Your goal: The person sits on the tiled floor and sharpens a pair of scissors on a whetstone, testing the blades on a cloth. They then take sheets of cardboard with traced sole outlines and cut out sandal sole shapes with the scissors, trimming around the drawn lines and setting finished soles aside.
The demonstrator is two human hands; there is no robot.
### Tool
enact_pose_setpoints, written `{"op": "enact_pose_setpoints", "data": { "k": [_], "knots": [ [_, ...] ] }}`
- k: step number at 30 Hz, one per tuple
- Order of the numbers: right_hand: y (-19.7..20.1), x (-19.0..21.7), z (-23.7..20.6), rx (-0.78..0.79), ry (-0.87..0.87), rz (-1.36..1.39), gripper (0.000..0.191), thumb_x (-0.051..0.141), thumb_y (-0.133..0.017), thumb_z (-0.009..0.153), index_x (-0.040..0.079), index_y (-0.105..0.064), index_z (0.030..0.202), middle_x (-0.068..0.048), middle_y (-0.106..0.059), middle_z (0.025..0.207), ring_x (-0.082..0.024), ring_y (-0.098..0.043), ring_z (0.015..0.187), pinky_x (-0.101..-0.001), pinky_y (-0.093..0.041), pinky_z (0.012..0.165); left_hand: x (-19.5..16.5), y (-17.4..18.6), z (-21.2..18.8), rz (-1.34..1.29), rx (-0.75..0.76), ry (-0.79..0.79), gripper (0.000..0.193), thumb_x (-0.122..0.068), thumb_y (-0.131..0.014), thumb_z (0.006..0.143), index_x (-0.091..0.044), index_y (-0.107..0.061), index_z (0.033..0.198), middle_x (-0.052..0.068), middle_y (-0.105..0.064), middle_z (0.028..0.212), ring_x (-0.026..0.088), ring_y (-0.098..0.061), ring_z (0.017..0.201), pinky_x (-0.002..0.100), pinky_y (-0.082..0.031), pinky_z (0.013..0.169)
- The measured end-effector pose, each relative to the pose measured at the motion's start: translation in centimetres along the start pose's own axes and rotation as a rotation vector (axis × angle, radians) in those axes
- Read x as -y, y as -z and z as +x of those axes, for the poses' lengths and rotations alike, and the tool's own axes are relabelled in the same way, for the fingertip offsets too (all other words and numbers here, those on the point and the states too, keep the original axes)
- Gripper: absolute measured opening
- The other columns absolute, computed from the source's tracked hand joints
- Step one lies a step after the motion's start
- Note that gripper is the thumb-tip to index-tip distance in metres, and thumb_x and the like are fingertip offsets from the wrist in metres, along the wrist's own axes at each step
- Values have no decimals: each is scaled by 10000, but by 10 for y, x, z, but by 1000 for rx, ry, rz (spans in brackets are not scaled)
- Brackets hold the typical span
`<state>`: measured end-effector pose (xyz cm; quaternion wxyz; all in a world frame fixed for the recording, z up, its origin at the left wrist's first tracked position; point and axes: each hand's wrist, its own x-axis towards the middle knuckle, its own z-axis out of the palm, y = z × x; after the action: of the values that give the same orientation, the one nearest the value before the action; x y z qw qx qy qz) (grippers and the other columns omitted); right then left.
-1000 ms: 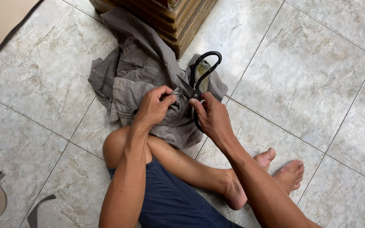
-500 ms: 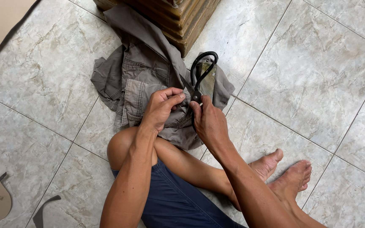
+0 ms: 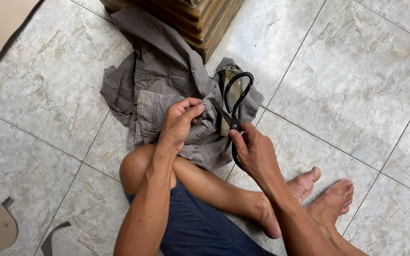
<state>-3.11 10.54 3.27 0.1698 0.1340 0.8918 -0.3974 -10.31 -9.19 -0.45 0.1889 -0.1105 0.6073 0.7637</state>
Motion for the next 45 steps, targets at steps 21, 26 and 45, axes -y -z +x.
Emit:
{"op": "enact_pose_setpoints", "data": {
  "k": [21,26,45],
  "knots": [
    [22,-51,4,847,-60,2045,557,431,-253,1177,-50,-514,1077,-47,-404,475,-128,-299,317,-255,-229,309,18,-4,11,109,7,-85,145,-88,-696,953,4,-744,1054,-24,-691,883,31,-587,801,192,-480,722],
    [12,-48,2,862,-228,2026,455,381,-301,1147,-20,-492,1044,-46,-413,470,-118,-298,302,-247,-224,302,16,-2,11,129,-8,-98,135,-82,-711,941,0,-743,1044,-23,-684,871,30,-583,790,193,-478,707],
    [44,-15,-36,540,-305,1149,642,528,-416,1035,-45,-648,865,-119,-594,528,-144,-432,318,-269,-335,291,-21,-66,-84,-183,317,-84,159,-107,-707,987,27,-727,1069,38,-680,803,103,-633,708,254,-516,654]
  ]
}}
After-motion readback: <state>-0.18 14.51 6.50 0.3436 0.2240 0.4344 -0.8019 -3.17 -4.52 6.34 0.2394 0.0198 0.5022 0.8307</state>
